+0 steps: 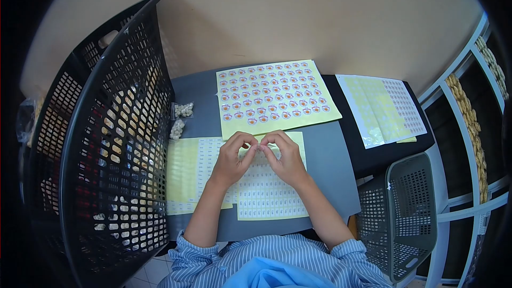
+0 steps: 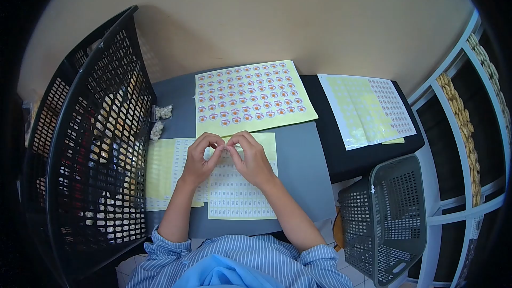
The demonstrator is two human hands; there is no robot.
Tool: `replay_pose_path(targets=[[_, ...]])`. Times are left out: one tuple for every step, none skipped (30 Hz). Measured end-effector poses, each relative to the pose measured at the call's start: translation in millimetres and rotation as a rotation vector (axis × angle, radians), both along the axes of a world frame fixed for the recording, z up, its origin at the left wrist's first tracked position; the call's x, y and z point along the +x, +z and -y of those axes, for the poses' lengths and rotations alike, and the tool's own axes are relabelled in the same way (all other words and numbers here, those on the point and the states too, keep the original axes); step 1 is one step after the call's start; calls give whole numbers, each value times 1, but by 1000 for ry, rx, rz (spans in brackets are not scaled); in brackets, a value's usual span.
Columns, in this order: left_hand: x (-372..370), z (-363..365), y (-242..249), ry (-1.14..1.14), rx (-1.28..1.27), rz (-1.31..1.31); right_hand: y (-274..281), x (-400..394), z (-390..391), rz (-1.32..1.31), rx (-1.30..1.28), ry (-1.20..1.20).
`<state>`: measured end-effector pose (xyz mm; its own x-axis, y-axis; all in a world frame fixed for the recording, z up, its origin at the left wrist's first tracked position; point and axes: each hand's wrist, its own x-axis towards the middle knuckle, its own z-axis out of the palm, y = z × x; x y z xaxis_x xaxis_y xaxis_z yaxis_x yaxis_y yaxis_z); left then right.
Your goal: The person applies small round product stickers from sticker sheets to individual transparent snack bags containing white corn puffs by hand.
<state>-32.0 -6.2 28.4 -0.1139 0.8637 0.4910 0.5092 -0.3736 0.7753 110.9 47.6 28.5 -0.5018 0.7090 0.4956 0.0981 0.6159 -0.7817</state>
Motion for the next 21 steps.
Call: replay_pose_path(targets=[[-1,0,-1,-1,18,-10,-1,0,0,-1,0,-1],[-1,-1,-2,-1,35,-21,-1,0,0,3,3,1],[-1,-1,-2,-2,36,-21,-2,-1,0,8,6,3],[-1,0,-1,0,30,-20,-1,-1,0,8,7,3],[-1,0,-1,2,24,-19,-1,-1,1,11,5,4],[-1,0,0,2,23,-18,-1,-1,1,14,4,5],[-1,1,0,0,18,-14,-1,-1,1,14,3,5],[-1,1,1,-2,14,-10,-1,-1,1,13,8,7],[0,1,2,-2,14,-10,-1,-1,1,12,13,8],[0,2,4,1,16,-18,0,-1,1,12,13,8],[1,2,5,5,19,-25,0,-1,2,12,16,11],[0,2,4,5,19,-25,1,-1,3,12,19,14],[-1,1,3,0,22,-46,0,-1,2,12,20,14],[-1,1,2,-6,25,-68,-1,-1,2,15,32,9],[-1,1,2,-6,25,-68,-1,-1,2,18,44,3],[0,2,3,-3,10,-54,-1,-1,2,18,44,3],[1,2,4,-1,-4,-39,-1,-2,3,18,46,-1],[2,2,3,-1,-3,-40,-1,-2,3,18,48,-5],[2,2,3,4,-5,-53,-1,-2,3,18,49,-5],[3,2,2,8,-7,-66,0,-2,4,25,26,-10],[4,2,3,8,-6,-66,0,-2,4,33,4,-16]])
